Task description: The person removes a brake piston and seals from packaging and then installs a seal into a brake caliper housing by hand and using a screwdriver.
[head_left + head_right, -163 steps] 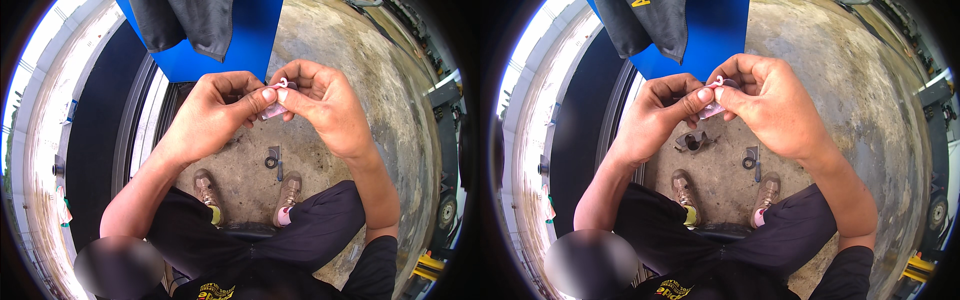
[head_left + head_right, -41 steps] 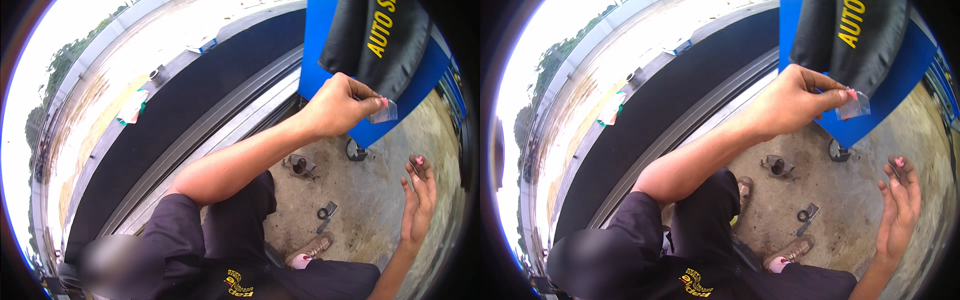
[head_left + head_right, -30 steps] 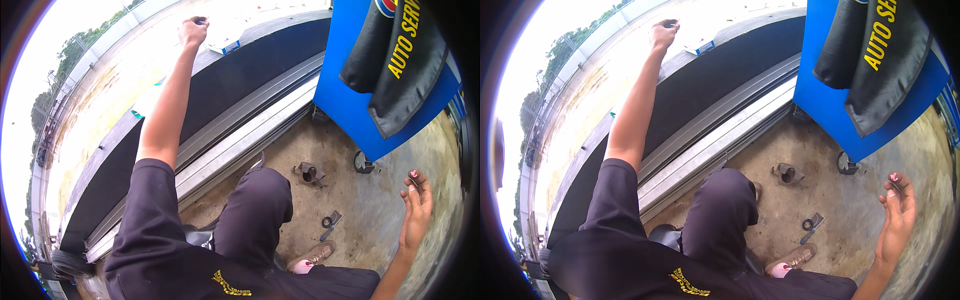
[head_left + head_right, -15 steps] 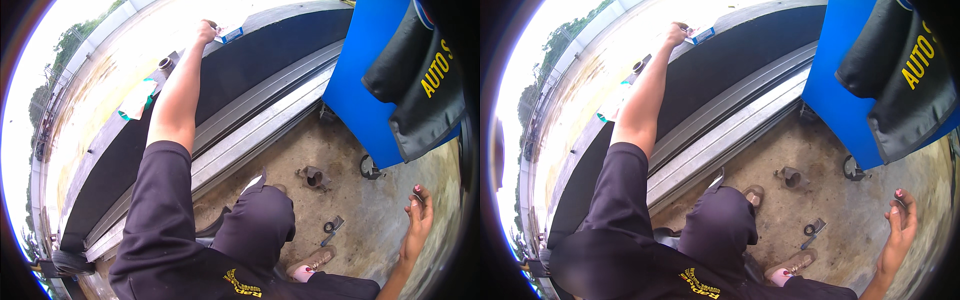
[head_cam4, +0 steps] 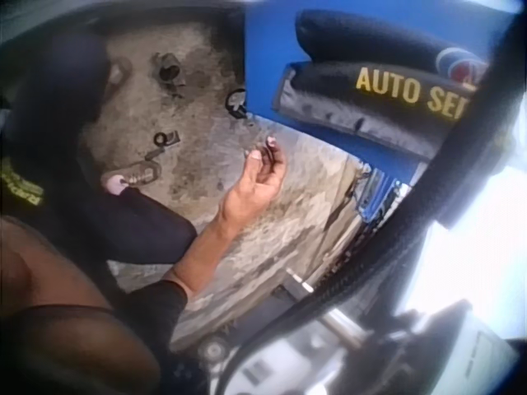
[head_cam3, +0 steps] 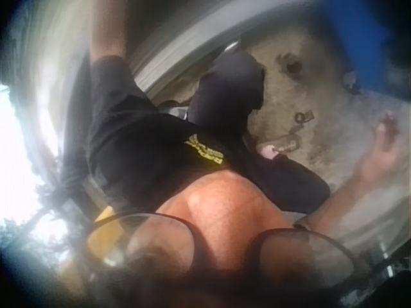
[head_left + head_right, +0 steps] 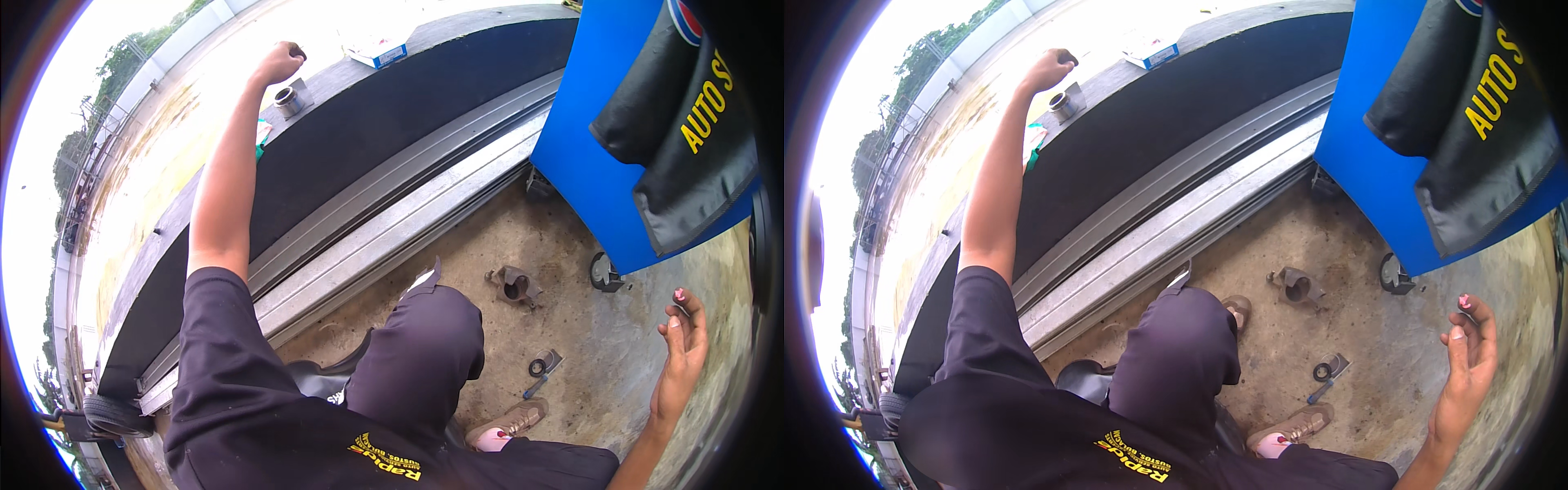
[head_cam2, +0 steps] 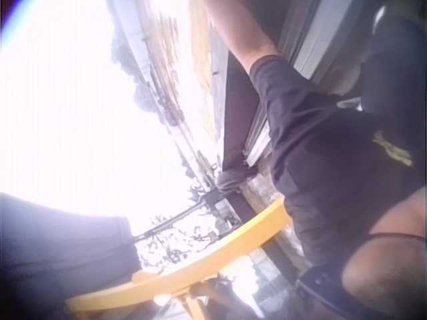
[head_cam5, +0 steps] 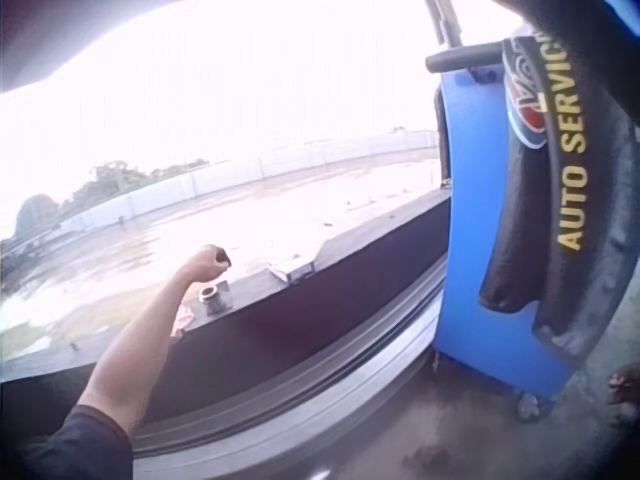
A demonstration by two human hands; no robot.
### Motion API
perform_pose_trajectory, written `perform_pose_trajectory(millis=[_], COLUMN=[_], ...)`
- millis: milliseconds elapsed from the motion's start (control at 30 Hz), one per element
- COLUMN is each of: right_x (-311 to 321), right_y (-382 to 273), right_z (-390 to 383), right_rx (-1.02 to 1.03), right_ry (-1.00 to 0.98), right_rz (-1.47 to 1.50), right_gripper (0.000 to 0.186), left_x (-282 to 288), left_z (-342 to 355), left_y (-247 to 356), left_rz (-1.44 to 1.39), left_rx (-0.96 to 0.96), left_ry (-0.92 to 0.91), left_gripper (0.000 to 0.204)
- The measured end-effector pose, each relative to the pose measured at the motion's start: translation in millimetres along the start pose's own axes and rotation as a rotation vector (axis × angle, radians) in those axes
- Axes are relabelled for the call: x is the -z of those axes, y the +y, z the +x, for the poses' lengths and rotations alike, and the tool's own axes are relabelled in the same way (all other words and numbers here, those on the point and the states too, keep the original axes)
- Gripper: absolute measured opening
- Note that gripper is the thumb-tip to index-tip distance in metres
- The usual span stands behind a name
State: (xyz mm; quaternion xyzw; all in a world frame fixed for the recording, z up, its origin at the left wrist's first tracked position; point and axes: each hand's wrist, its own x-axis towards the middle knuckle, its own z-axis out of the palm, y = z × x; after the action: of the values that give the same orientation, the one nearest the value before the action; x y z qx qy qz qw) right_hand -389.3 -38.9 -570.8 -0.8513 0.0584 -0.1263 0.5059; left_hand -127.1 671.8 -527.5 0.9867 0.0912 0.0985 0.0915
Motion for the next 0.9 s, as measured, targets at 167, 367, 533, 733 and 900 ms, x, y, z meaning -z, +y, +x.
perform_pose_trajectory(millis=[167, 367, 533, 733, 900], right_x=[13.4, 14.8, 8.8, 28.9, 14.7], right_y=[0.7, -10.7, -20.1, -23.5, -34.0], right_z=[-9.7, -19.7, -29.8, -36.7, -26.4], right_rx=[-0.009, 0.001, -0.001, -0.014, 0.013], right_ry=[0.023, -0.009, -0.041, -0.093, -0.296], right_rz=[0.089, 0.089, 0.161, 0.261, 0.441], right_gripper=[0.044, 0.042, 0.041, 0.044, 0.047], left_x=[-9.4, -26.9, -34.3, -23.0, 26.8], left_z=[-50.6, -57.5, -54.8, -64.9, -136.3], left_y=[-17.8, -34.1, -52.8, -0.5, 57.4], left_rz=[0.023, -0.035, -0.08, -0.276, -0.962], left_rx=[0.032, 0.076, 0.114, 0.133, 0.05], left_ry=[-0.077, 0.01, 0.014, 0.277, 0.069], left_gripper=[0.045, 0.05, 0.05, 0.05, 0.038])
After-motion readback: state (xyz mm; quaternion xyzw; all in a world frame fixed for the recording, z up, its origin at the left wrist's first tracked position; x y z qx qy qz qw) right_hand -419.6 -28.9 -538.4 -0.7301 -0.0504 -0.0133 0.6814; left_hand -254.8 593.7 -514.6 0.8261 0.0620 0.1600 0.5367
